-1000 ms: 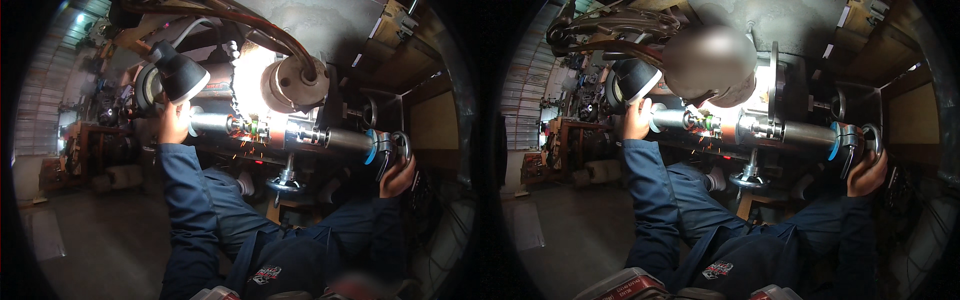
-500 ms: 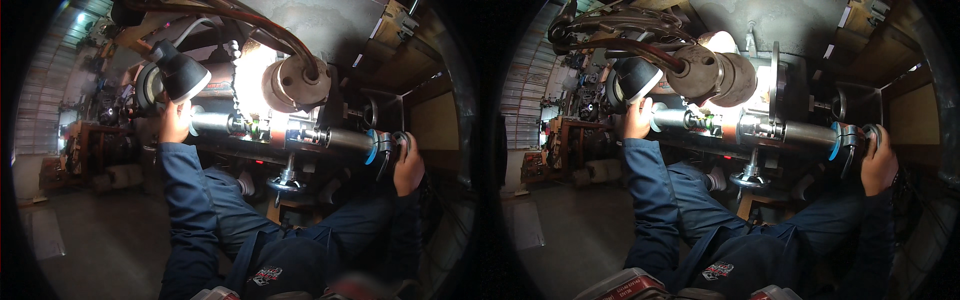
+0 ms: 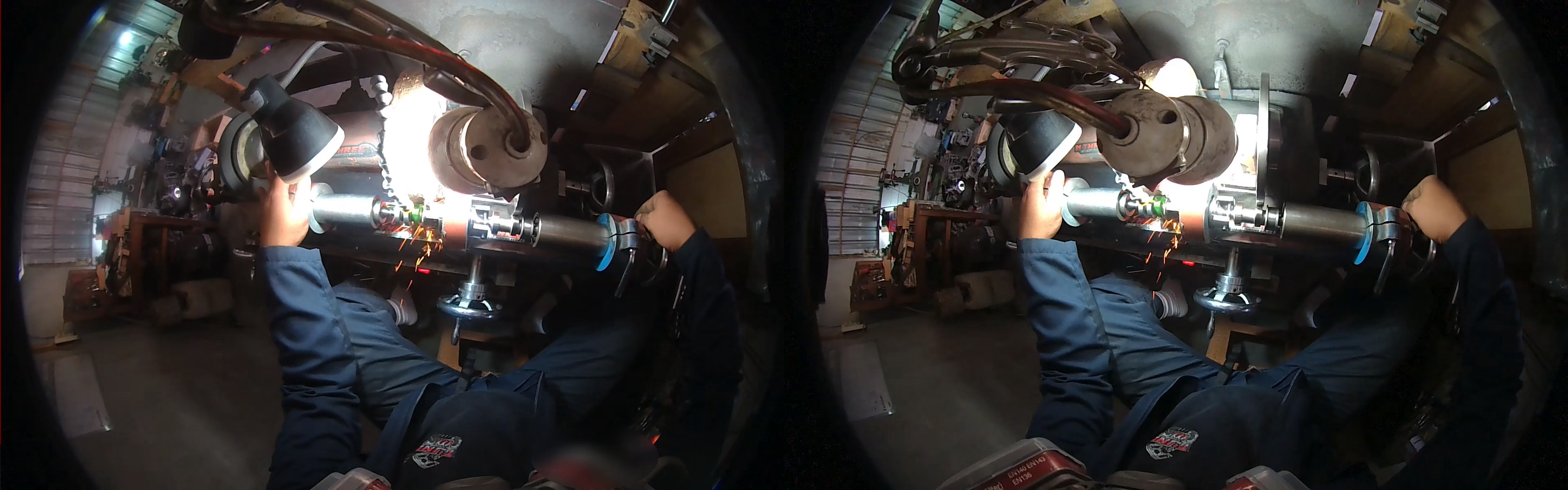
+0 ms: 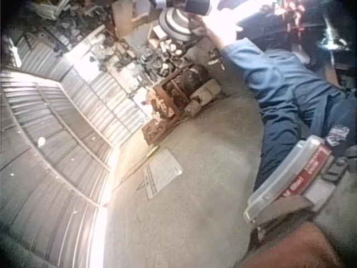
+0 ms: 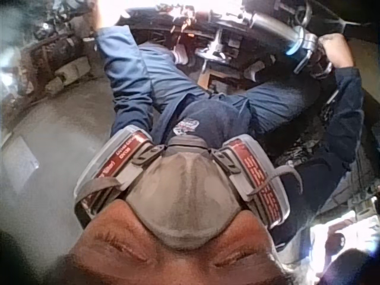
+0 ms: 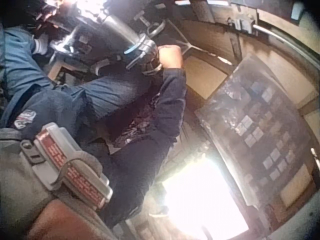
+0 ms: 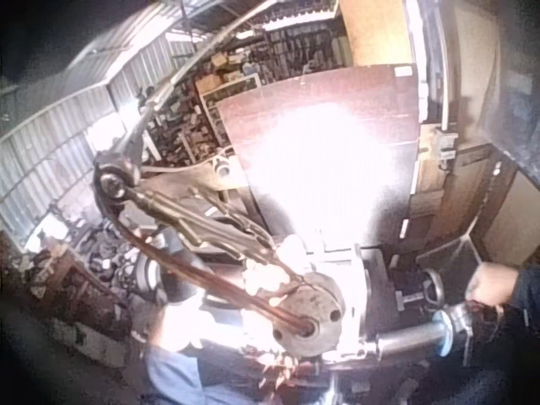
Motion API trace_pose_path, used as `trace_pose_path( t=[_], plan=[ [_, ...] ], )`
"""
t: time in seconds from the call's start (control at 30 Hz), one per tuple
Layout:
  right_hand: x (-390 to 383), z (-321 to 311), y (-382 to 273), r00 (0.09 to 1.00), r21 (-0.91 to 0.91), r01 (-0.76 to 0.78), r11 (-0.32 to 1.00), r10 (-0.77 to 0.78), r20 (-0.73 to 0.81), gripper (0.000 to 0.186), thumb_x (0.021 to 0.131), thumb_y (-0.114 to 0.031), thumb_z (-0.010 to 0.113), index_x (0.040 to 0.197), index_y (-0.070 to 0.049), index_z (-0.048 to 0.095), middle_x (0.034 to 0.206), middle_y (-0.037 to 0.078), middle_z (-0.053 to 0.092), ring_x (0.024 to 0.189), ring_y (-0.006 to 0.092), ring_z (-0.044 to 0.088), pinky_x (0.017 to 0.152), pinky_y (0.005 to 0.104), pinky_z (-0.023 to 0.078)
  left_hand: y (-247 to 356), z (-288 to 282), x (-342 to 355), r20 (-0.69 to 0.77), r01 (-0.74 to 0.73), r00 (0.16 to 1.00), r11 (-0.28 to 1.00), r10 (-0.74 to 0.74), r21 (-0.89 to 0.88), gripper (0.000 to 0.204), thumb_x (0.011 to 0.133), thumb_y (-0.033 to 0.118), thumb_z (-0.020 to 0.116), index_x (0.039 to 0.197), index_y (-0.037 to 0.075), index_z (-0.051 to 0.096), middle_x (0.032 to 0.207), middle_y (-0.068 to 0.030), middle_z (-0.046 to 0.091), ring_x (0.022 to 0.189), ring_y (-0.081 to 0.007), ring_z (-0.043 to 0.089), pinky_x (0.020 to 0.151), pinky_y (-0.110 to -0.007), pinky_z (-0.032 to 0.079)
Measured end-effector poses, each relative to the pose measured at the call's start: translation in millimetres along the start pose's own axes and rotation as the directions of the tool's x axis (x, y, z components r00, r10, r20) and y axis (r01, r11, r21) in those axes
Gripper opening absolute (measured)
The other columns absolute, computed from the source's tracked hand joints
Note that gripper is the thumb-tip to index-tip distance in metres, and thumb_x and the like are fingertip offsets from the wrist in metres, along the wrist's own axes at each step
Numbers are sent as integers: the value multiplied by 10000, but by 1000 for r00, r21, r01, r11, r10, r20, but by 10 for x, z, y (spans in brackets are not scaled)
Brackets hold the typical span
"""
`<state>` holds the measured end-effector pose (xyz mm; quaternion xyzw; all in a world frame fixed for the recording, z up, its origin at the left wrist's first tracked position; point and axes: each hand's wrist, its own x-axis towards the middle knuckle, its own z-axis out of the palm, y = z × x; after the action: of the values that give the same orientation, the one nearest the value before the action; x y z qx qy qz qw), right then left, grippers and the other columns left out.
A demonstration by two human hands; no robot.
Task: Operating an industrial grinding machine to resurface a cylindrical metal component.
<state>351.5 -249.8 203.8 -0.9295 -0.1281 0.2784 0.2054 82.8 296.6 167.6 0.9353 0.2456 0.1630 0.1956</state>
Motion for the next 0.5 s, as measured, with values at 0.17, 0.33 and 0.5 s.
trace_pose_path(
  t=[0.17, 0.33, 0.5],
  plan=[
    [26, -3, -12, 996, -64, 25, 998, -20, 89, 179, 804, -59, 575, 794, 63, 706, 705, 169, 678, 663, 244, 658, 655, 363, 516, 51, -35, 6, 75, 89, 993, 995, -87, -32, 459, 981, 282, 550, 1396, 101, 477, 1493, -271, 375, 1335, -413, 446, 1137, -542, 244],
    [-561, 331, -175, 820, -208, -31, 978, -94, -564, 226, 944, -234, 580, 1062, -95, 714, 1038, 160, 702, 961, 339, 674, 827, 405, 520, 216, -53, -23, -22, 6, 1000, 988, -10, -155, 352, 969, 252, 577, 1231, 16, 579, 1134, -192, 623, 1026, -294, 634, 892, -385, 481],
    [-423, 260, -110, 876, -146, 3, 989, -74, -476, 220, 926, -203, 590, 953, -33, 726, 970, 175, 709, 925, 335, 684, 795, 390, 527, 217, -79, -17, 56, 64, 997, 983, -55, -173, 437, 972, 210, 578, 1370, 60, 477, 1433, -224, 464, 1179, -343, 591, 948, -376, 483]
  ],
)
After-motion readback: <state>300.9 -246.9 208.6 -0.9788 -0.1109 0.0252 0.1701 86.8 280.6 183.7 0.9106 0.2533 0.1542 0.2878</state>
